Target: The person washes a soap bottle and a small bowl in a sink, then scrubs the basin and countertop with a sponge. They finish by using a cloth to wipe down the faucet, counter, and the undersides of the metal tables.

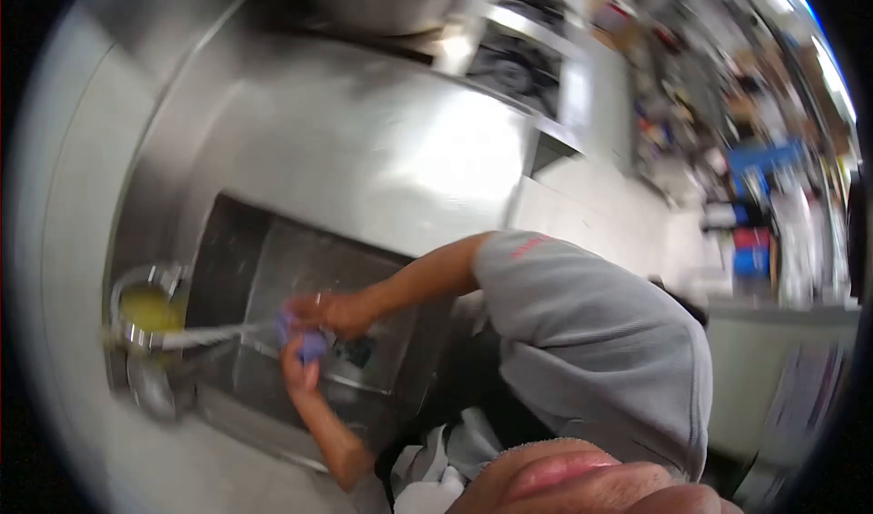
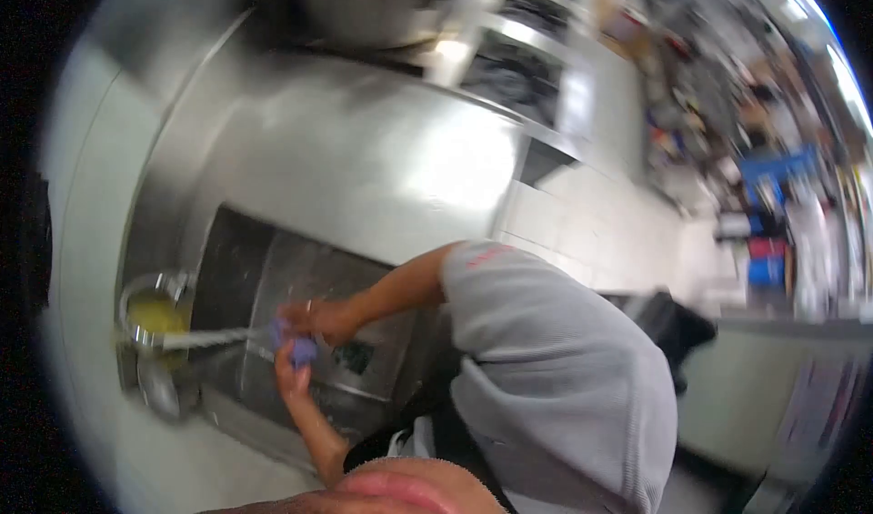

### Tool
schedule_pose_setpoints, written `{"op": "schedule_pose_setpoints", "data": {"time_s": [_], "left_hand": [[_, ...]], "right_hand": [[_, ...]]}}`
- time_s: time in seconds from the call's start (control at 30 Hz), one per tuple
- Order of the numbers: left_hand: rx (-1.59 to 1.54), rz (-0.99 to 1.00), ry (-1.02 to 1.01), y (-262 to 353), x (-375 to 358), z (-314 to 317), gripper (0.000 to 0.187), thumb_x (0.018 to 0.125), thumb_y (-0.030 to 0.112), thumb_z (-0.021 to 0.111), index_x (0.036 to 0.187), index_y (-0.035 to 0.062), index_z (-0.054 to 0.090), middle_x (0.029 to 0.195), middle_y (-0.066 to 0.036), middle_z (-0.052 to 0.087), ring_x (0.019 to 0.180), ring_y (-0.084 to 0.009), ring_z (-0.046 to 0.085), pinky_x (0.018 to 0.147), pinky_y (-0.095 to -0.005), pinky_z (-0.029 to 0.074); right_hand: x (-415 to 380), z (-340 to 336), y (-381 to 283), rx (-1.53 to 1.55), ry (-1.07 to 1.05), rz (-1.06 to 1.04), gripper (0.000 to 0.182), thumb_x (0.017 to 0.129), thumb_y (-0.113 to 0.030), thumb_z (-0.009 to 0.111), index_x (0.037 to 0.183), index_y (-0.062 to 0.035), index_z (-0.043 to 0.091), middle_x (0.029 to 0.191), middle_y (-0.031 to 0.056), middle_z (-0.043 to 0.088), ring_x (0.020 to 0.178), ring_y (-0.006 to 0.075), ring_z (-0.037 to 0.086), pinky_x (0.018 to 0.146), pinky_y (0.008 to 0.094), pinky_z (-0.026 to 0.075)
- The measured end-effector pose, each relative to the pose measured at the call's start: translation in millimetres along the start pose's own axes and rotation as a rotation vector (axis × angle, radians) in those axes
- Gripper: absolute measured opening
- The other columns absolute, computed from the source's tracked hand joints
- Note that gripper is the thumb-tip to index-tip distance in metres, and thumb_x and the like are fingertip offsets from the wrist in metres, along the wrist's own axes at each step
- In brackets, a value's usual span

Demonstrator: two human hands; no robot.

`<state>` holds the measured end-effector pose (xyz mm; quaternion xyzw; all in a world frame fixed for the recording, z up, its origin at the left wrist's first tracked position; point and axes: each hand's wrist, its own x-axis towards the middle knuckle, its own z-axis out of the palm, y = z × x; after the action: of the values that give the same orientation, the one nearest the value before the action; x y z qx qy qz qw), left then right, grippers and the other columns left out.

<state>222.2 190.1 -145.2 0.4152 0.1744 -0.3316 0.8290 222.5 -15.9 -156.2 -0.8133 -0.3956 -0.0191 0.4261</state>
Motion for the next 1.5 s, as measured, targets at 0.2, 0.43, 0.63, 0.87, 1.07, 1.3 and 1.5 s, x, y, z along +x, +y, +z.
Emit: {"op": "schedule_pose_setpoints", "data": {"time_s": [0.2,0.43,0.63,0.87,1.07,1.3,1.5], "left_hand": [[-0.075,-0.724,-0.564,-40.8,7.6,12.1,0.036,0.071,0.025,0.063,0.093,-0.0031,0.054,0.075,-0.010,0.056,0.058,-0.0188,0.056,0.047,-0.0318,0.047],[0.800,-0.697,-0.333,-72.1,14.9,30.8,0.029,0.070,0.014,0.065,0.090,-0.0020,0.053,0.075,-0.009,0.059,0.058,-0.0201,0.057,0.050,-0.0321,0.046],[1.656,0.167,-0.308,-92.4,3.8,63.7,0.053,0.071,0.014,0.069,0.116,-0.0019,0.046,0.093,-0.019,0.063,0.083,-0.0352,0.062,0.069,-0.0414,0.048],[1.525,0.502,-0.127,-70.3,-4.1,92.3,0.068,0.072,0.020,0.071,0.130,0.0052,0.039,0.117,-0.023,0.054,0.105,-0.0367,0.054,0.088,-0.0411,0.044],[1.122,0.544,0.527,39.6,-44.7,-2.4,0.027,0.080,0.025,0.065,0.095,0.0021,0.061,0.090,-0.012,0.064,0.085,-0.0245,0.061,0.076,-0.0327,0.047],[0.929,1.219,0.880,206.5,-60.0,7.4,0.019,0.080,0.019,0.065,0.088,0.0020,0.063,0.078,-0.004,0.063,0.070,-0.0125,0.057,0.064,-0.0258,0.045],[1.006,0.706,0.859,308.3,-5.2,-22.4,0.039,0.078,0.040,0.061,0.084,0.0019,0.065,0.082,-0.014,0.065,0.065,-0.0252,0.061,0.062,-0.0353,0.049]], "right_hand": [[-47.4,3.2,-32.7,0.093,-0.022,0.001,0.051,0.071,-0.013,0.064,0.116,-0.0023,0.043,0.124,0.0236,0.042,0.119,0.0397,0.037,0.095,0.0485,0.035],[-84.9,24.7,-33.3,-0.111,-0.282,0.426,0.028,0.075,-0.017,0.060,0.096,-0.0003,0.052,0.092,0.0188,0.059,0.086,0.0366,0.060,0.070,0.0453,0.049],[-83.8,43.1,-33.6,-0.152,-0.307,0.779,0.023,0.074,-0.015,0.060,0.090,0.0005,0.062,0.088,0.0183,0.063,0.082,0.0349,0.062,0.068,0.0431,0.051],[-71.1,-58.6,-65.5,-0.072,-0.434,1.156,0.028,0.072,-0.028,0.063,0.076,-0.0008,0.066,0.077,0.0181,0.064,0.075,0.0318,0.063,0.070,0.0406,0.050],[-130.8,-84.3,-87.8,-0.077,0.163,0.881,0.035,0.074,-0.012,0.066,0.105,-0.0010,0.055,0.096,0.0215,0.063,0.092,0.0340,0.061,0.075,0.0384,0.049],[-131.5,-68.5,-116.1,-0.295,0.237,0.912,0.033,0.063,-0.008,0.068,0.091,-0.0060,0.050,0.087,0.0191,0.058,0.084,0.0412,0.056,0.073,0.0462,0.045],[-138.0,-68.5,-116.9,-0.092,0.294,1.005,0.036,0.068,-0.006,0.063,0.104,-0.0071,0.055,0.098,0.0169,0.060,0.089,0.0363,0.058,0.076,0.0417,0.047]]}}
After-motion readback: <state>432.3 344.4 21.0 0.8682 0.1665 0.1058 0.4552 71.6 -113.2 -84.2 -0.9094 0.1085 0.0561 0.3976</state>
